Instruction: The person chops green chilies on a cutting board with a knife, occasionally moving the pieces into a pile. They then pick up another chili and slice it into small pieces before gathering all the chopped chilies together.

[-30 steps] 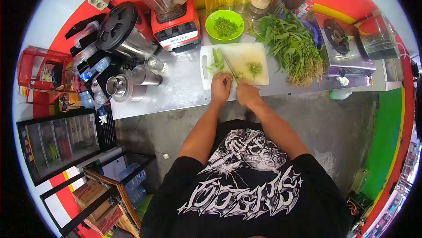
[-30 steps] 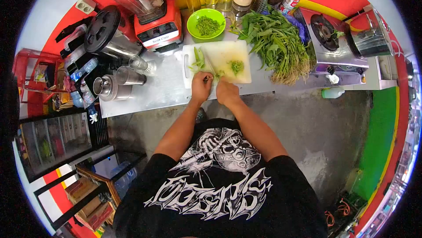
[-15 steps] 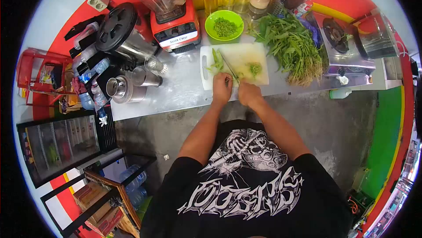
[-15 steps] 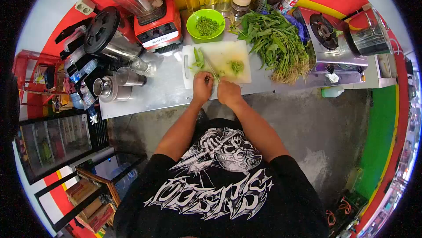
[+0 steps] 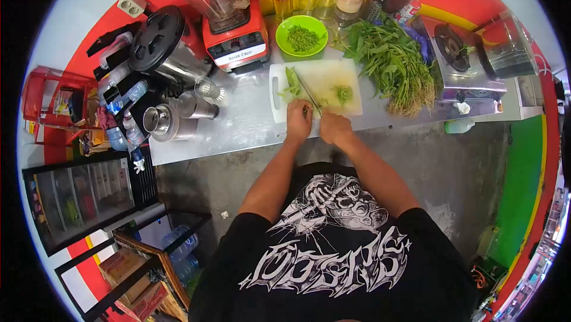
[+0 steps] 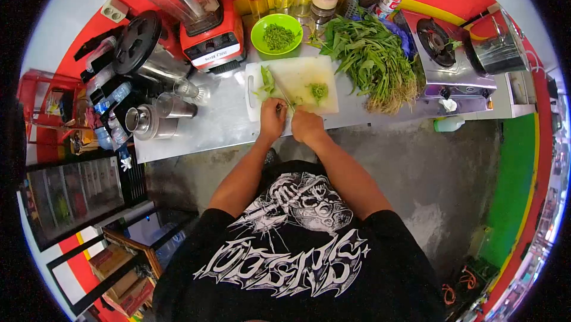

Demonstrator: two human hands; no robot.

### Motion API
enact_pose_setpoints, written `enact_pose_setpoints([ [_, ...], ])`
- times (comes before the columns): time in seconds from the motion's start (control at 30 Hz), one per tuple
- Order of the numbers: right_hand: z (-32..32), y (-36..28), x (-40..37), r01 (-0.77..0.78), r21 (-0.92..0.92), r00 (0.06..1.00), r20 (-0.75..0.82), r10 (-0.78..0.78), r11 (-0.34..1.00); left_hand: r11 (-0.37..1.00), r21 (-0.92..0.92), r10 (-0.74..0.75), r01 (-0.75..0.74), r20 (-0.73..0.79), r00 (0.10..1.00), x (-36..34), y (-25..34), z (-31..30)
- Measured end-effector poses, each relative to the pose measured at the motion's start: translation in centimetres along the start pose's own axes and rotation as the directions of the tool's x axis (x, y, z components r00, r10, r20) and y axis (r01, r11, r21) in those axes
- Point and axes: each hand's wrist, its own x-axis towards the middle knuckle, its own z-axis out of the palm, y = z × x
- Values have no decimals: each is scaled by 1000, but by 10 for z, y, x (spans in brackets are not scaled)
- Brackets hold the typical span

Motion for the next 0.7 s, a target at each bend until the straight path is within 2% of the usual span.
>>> enact_pose_setpoints([
  [0.07, 12, 1, -4, -20, 13, 997, -71, 21, 1000, 999, 7, 48, -48, -46, 998, -1, -6, 4],
  [0.23, 0, 0, 6, -9, -20, 1000, -26, 8, 1000, 997, -2, 73, -73, -47, 996, 0, 1, -1],
  [0.3, -3, -1, 7, -24, -23, 1000, -1, 24, 999, 998, -40, 56, -56, 0, 998, 1, 1, -2],
  [0.47, 22, 0, -1, -42, 93, 998, -53, 47, 995, 997, -40, 56, -59, -52, 997, -1, -2, 0],
  [0.53, 23, -2, -6, -6, 117, 996, -89, 17, 993, 998, -43, 37, -39, -34, 999, -1, -5, 1],
  [0.6, 17, -5, -5, -36, 158, 995, -81, 50, 987, 999, -23, 42, -42, -22, 999, 0, -7, 0],
  [0.63, 23, 0, 1, 22, 186, 991, -133, 3, 982, 999, -10, 42, -42, -2, 999, 0, -7, 0],
  [0.7, 20, 1, 3, 3, 171, 992, -129, 19, 985, 997, -20, 76, -77, -10, 997, 0, -6, -2],
])
